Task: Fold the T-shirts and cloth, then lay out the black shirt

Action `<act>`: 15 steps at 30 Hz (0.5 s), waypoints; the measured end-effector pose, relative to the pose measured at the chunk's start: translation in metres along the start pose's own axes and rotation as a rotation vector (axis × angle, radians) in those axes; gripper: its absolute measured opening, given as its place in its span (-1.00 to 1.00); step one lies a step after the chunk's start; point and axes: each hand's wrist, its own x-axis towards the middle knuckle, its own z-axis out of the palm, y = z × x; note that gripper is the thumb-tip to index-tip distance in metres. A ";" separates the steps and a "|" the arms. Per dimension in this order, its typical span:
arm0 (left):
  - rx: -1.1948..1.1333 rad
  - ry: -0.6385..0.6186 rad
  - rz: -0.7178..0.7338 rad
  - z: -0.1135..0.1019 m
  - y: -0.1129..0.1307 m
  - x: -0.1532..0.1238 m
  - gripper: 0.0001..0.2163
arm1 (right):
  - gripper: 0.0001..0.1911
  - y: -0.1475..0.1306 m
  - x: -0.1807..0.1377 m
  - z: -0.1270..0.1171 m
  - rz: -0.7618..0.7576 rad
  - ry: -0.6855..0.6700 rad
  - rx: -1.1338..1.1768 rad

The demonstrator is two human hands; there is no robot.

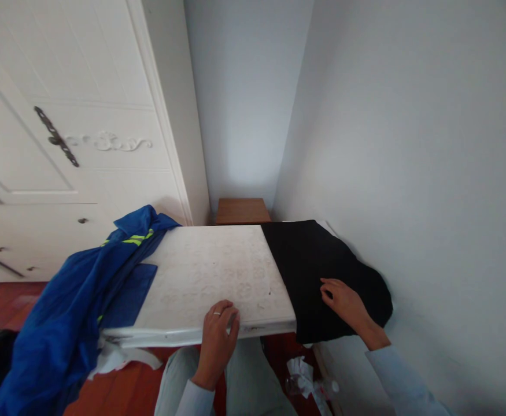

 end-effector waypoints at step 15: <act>-0.029 0.016 0.064 -0.006 -0.004 -0.009 -0.86 | -0.83 -0.022 0.067 -0.176 0.169 0.778 0.247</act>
